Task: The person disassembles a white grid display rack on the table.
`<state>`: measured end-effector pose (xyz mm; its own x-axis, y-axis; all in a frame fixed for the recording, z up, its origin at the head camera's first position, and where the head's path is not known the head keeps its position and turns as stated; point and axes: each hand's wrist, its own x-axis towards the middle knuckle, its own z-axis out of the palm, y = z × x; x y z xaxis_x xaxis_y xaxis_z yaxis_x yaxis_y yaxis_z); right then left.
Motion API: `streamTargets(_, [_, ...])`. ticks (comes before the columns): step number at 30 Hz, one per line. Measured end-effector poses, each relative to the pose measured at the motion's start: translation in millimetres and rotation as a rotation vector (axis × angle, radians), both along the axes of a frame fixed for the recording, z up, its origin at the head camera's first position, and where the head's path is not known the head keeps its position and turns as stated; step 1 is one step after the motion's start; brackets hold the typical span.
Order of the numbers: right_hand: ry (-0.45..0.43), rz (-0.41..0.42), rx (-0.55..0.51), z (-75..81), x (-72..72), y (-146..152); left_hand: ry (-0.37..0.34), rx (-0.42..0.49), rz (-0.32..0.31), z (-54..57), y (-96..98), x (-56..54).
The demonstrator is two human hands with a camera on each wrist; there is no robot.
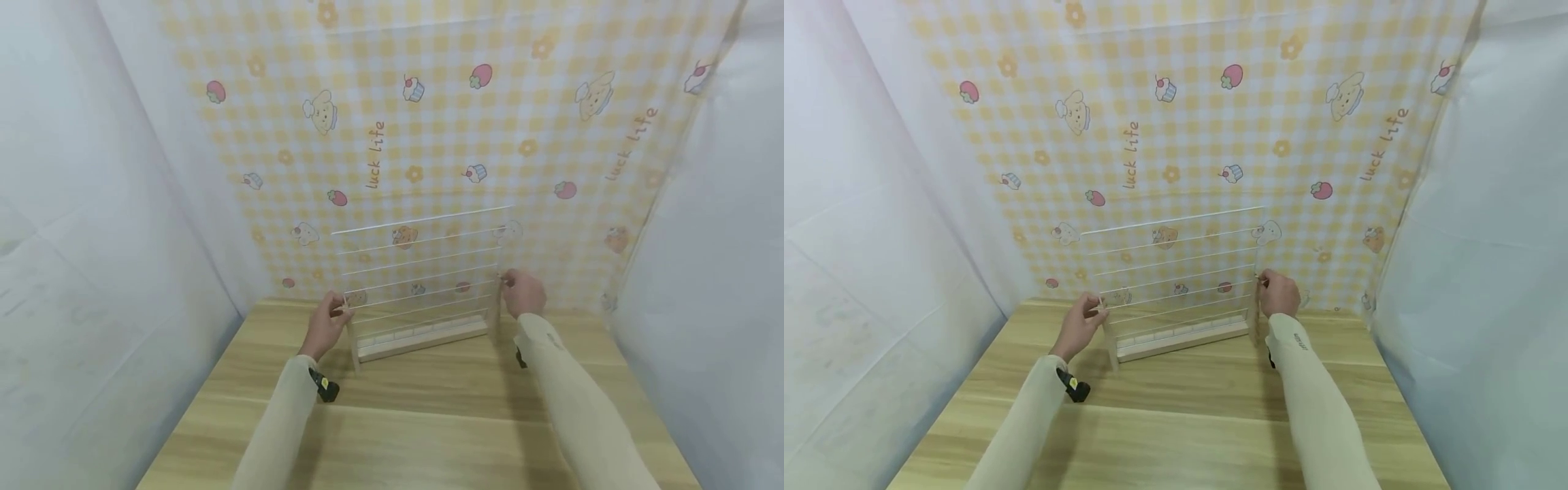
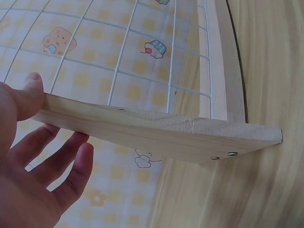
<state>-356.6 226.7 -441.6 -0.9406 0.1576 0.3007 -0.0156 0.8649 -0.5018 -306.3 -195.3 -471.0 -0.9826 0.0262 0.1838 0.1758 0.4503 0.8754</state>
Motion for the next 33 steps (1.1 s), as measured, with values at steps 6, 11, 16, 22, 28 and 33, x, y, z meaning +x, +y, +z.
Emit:
streamTargets(6, [-0.002,0.048,-0.016,-4.4,-1.8,-3.2,0.063,-0.015,0.038,-5.6,2.2,15.2])
streamTargets(11, [-0.009,0.13,-0.053,-6.3,0.8,-0.2,0.107,-0.021,0.089,-13.9,10.9,20.2])
streamTargets(16, [0.092,0.17,-0.175,4.9,8.5,-17.1,0.152,-0.016,0.141,-18.6,17.4,24.6])
streamTargets(22, [0.295,0.218,-0.36,26.6,15.0,-64.2,0.167,0.003,0.189,-18.9,20.5,27.4])
streamTargets(28, [0.269,0.124,-0.479,21.8,12.4,-100.3,0.161,0.035,0.222,-20.9,23.3,32.2])
streamTargets(33, [0.192,0.034,-0.548,13.9,14.9,-119.6,0.18,0.047,0.247,-24.7,25.7,39.4])
